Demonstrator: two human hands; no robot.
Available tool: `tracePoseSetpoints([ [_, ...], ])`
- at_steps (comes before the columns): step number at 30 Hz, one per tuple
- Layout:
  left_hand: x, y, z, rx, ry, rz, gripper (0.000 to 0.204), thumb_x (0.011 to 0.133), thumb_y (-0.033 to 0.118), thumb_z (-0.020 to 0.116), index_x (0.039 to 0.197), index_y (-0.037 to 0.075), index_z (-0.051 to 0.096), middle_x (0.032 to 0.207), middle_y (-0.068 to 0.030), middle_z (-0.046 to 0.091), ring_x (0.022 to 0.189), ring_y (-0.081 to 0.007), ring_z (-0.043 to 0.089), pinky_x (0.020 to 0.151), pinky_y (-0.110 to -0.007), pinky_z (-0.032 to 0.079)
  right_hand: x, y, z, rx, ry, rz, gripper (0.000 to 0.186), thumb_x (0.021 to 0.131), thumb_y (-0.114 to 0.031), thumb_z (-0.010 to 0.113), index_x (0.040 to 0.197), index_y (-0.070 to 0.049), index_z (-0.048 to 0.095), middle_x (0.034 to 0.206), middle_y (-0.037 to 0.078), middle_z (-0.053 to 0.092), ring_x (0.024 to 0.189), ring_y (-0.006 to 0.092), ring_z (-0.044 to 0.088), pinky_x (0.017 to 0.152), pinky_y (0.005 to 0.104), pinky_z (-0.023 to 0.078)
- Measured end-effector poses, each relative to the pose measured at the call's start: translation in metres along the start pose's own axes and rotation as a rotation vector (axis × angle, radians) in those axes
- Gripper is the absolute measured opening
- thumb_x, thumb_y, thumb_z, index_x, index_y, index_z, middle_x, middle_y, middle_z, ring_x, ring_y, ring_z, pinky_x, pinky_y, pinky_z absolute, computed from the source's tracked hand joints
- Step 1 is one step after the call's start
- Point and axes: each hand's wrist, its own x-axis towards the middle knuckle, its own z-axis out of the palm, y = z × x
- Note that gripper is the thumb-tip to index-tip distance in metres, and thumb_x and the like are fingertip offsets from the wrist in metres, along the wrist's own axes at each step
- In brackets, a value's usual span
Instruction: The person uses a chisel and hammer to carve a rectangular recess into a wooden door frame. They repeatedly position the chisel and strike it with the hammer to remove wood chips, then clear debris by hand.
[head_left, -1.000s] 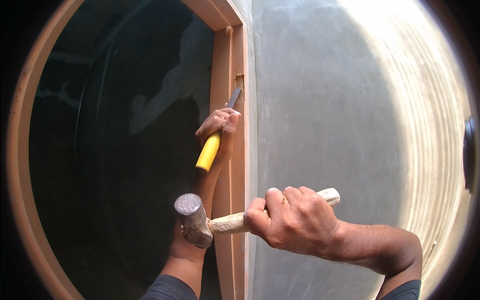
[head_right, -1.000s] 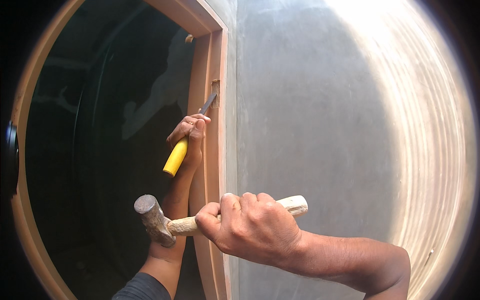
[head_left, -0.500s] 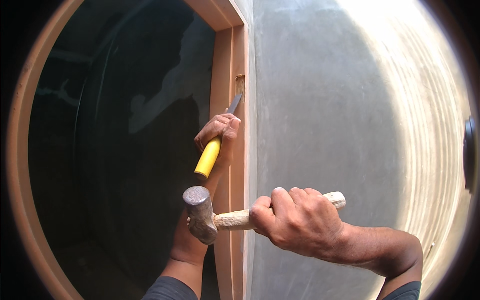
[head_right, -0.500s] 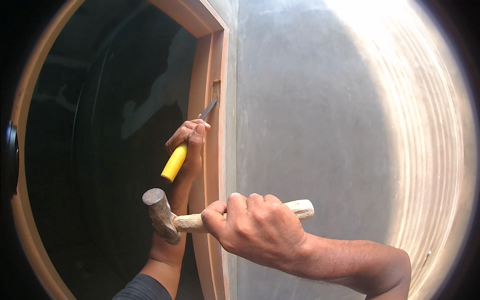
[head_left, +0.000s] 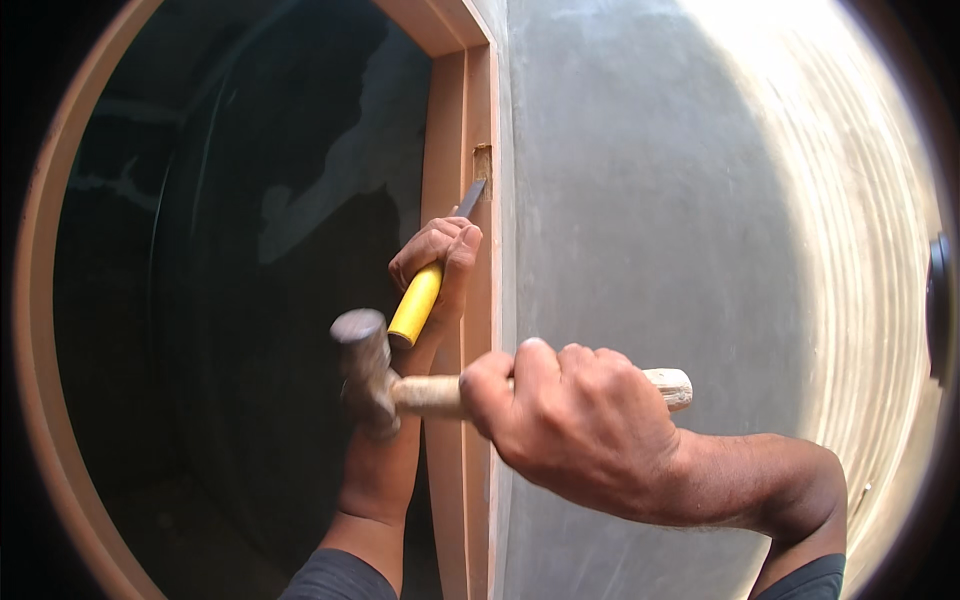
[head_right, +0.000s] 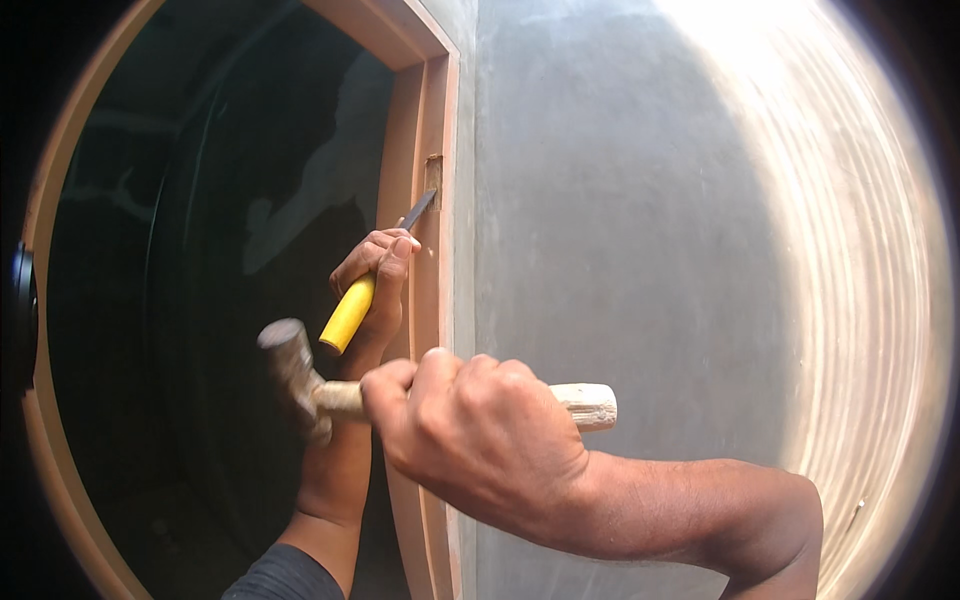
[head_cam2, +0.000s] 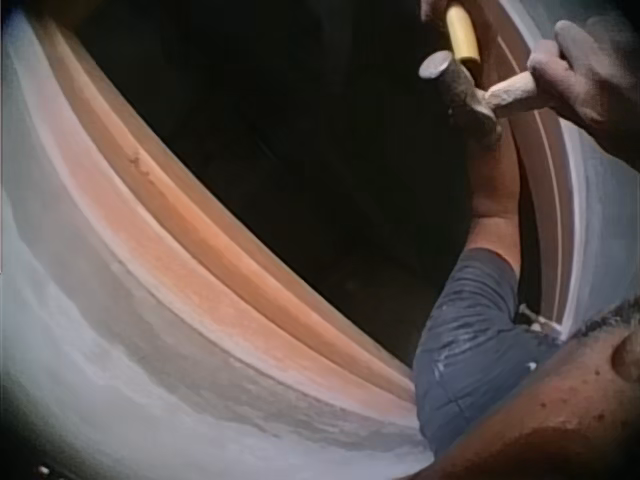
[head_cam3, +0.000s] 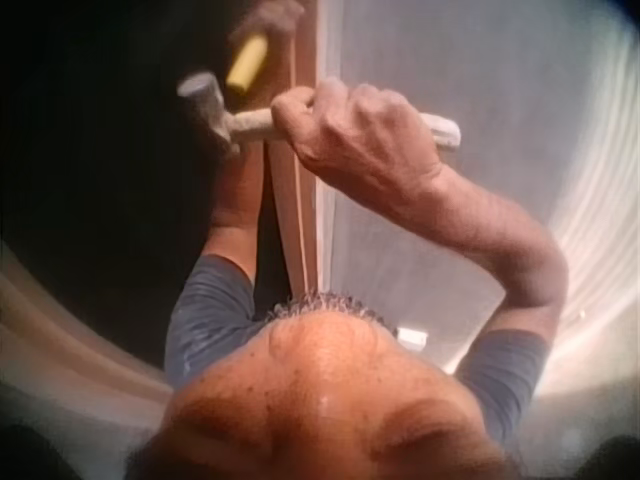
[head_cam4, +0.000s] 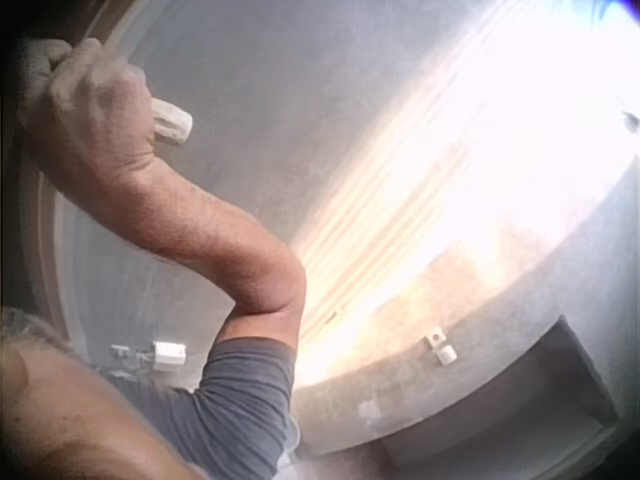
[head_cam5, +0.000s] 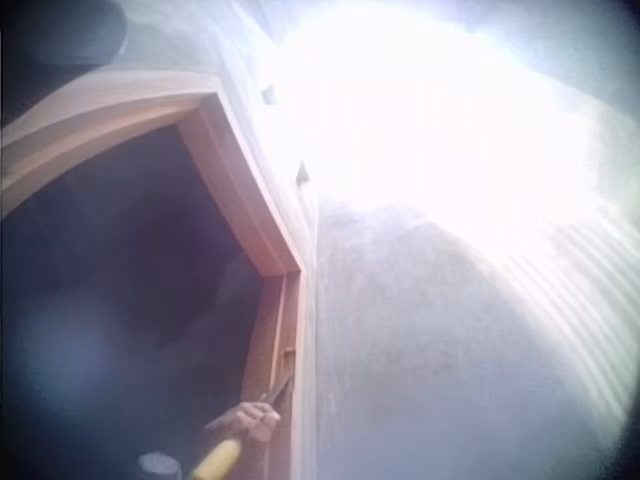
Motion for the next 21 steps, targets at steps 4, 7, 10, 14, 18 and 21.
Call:
tracePoseSetpoints([
  [4,-0.005,-0.003,-0.009,0.045,0.004,0.032,0.015,0.101,-0.002,0.063,0.093,0.005,0.053,0.091,-0.0029,0.054,0.089,-0.0131,0.057,0.092,-0.025,0.049,-0.010,-0.006,0.009,0.120,0.187,-0.194,0.031,0.103,-0.030,0.063,0.087,-0.008,0.050,0.054,-0.002,0.043,0.041,0.0062,0.045,0.035,0.0254,0.038],
  [7,-0.006,-0.006,-0.004,0.058,-0.023,0.032,0.014,0.102,-0.002,0.062,0.096,0.006,0.052,0.094,-0.0022,0.054,0.092,-0.0119,0.057,0.093,-0.023,0.048,-0.004,0.008,0.014,-0.093,-0.002,0.017,0.022,0.099,-0.019,0.065,0.085,-0.006,0.054,0.056,-0.001,0.052,0.047,0.0092,0.060,0.038,0.0254,0.042],
  [10,-0.007,-0.011,-0.001,0.095,-0.031,0.036,0.015,0.102,-0.003,0.062,0.099,0.007,0.052,0.097,-0.0015,0.054,0.095,-0.0106,0.057,0.094,-0.021,0.047,-0.009,0.007,0.015,-0.029,-0.003,-0.038,0.024,0.097,-0.021,0.067,0.086,-0.006,0.052,0.057,-0.002,0.047,0.045,0.0066,0.051,0.037,0.0264,0.040],
  [14,-0.003,-0.007,-0.003,0.023,-0.019,0.034,0.017,0.102,-0.002,0.062,0.091,0.006,0.051,0.090,-0.0045,0.053,0.092,-0.0149,0.056,0.092,-0.026,0.047,-0.015,0.000,0.017,0.033,0.105,-0.151,0.023,0.099,-0.021,0.065,0.087,-0.006,0.053,0.057,-0.002,0.048,0.045,0.0072,0.053,0.037,0.0257,0.040],
  [18,0.004,0.004,0.020,-0.082,0.085,0.090,0.027,0.101,-0.001,0.063,0.080,0.004,0.046,0.080,-0.0054,0.050,0.086,-0.0181,0.055,0.087,-0.029,0.049,-0.011,0.010,0.023,-0.067,-0.010,0.030,0.022,0.096,-0.018,0.067,0.086,-0.006,0.052,0.057,-0.001,0.051,0.046,0.0090,0.058,0.039,0.0259,0.045],
  [21,0.008,0.022,0.015,-0.022,0.094,-0.023,0.027,0.100,-0.002,0.063,0.080,0.005,0.047,0.079,-0.0057,0.051,0.087,-0.0193,0.058,0.087,-0.032,0.051,-0.019,0.009,0.024,0.004,0.019,-0.038,0.022,0.095,-0.018,0.067,0.086,-0.006,0.051,0.058,-0.002,0.046,0.045,0.0078,0.052,0.038,0.0269,0.042],
])
